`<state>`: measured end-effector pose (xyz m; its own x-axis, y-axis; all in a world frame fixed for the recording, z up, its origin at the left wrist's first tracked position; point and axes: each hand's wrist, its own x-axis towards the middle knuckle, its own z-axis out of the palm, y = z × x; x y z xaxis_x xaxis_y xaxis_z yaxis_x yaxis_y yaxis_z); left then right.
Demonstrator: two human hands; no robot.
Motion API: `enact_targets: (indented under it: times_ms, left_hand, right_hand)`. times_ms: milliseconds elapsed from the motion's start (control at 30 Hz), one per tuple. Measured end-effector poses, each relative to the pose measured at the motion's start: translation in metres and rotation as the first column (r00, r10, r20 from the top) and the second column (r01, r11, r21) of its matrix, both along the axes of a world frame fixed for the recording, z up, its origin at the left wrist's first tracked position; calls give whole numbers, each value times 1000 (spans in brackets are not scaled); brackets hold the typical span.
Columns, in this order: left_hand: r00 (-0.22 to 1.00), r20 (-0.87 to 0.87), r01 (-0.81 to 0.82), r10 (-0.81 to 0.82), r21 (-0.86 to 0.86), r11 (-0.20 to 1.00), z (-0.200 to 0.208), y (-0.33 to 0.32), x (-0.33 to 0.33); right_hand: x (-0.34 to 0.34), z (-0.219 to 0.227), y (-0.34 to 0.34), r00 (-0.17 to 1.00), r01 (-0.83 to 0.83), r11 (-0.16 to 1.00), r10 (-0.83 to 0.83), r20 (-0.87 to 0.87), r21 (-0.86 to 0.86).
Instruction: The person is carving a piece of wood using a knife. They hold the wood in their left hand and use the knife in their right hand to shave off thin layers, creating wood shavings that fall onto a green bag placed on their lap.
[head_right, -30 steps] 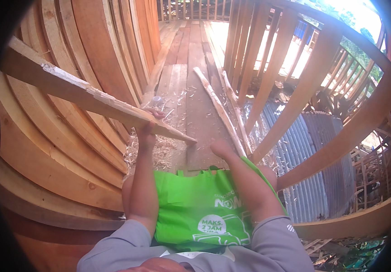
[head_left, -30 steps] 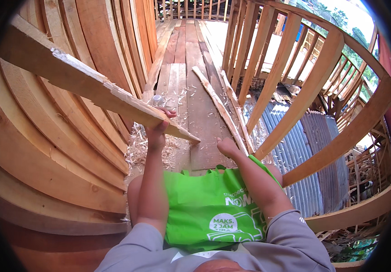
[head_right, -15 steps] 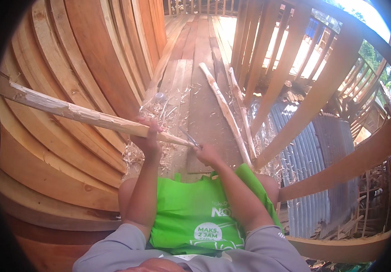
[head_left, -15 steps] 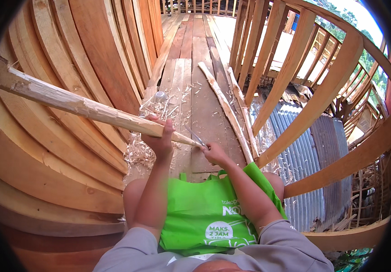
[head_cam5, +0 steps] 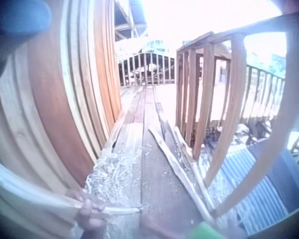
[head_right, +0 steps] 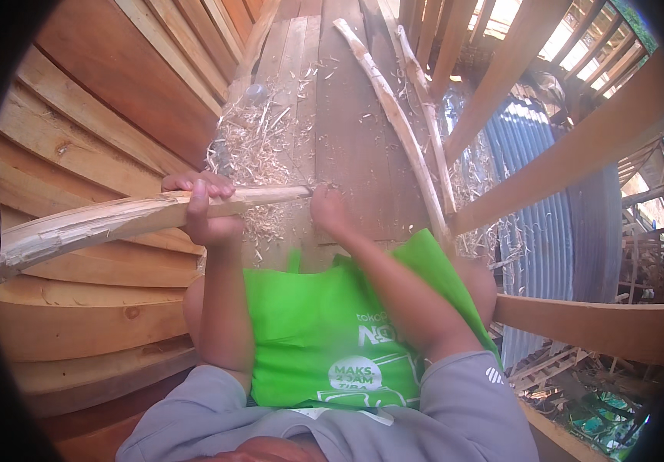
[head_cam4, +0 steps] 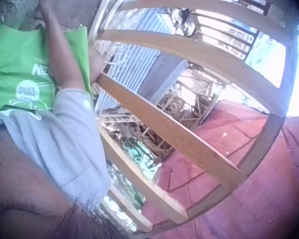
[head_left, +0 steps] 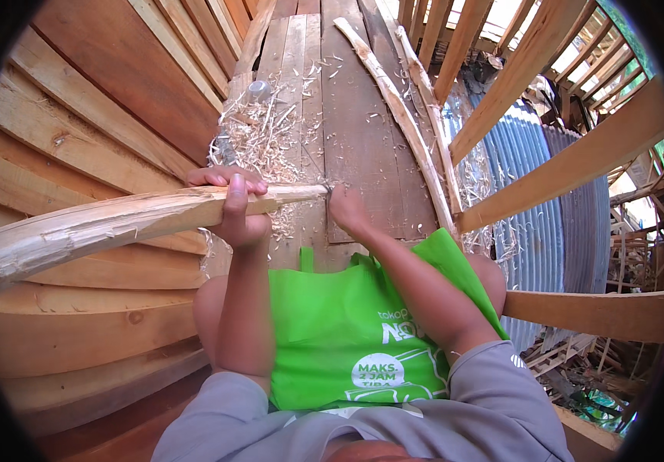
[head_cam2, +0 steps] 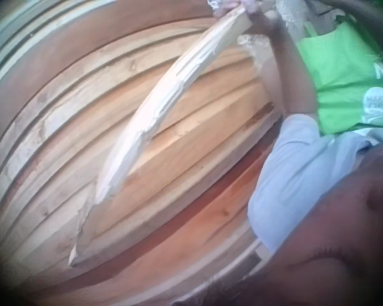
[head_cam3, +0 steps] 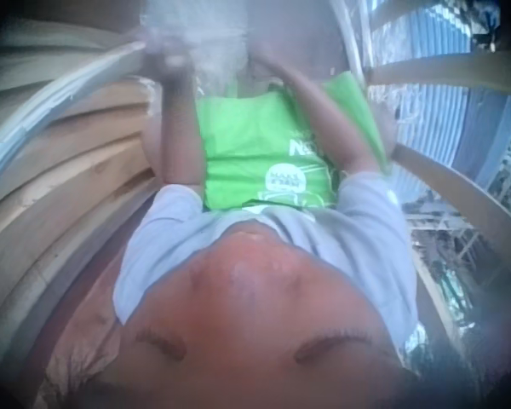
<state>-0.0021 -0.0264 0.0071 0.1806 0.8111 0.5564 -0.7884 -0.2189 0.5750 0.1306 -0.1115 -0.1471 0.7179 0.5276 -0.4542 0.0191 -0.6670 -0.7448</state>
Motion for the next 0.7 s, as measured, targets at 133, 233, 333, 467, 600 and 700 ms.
enact_targets:
  times_ms: [133, 233, 333, 467, 600, 700]
  left_hand:
    - [993, -28, -119, 117, -67, 991, 0, -1, 7]
    - [952, -139, -281, 271, -55, 958, 2, 1, 2]
    - [907, -206, -385, 368, -45, 922, 10, -6, 15]
    - [884, -238, -419, 403, -18, 908, 12, -7, 14]
    - [837, -296, -484, 461, -5, 875, 8, -5, 9]
    - [842, -291, -480, 454, -22, 877, 13, -7, 18]
  right_hand:
    - [8, 1, -7, 992, 21, 1000, -24, -121, -23]
    - [-6, 65, -5, 956, -283, 956, 288, 58, -79]
    - [7, 19, 1, 996, -89, 996, 90, 28, -9]
    - [19, 1, -12, 995, -80, 994, 83, 49, -70]
    - [-7, 58, -1, 983, -153, 988, 151, 103, 5]
    - [8, 17, -9, 974, -136, 991, 133, 185, 2]
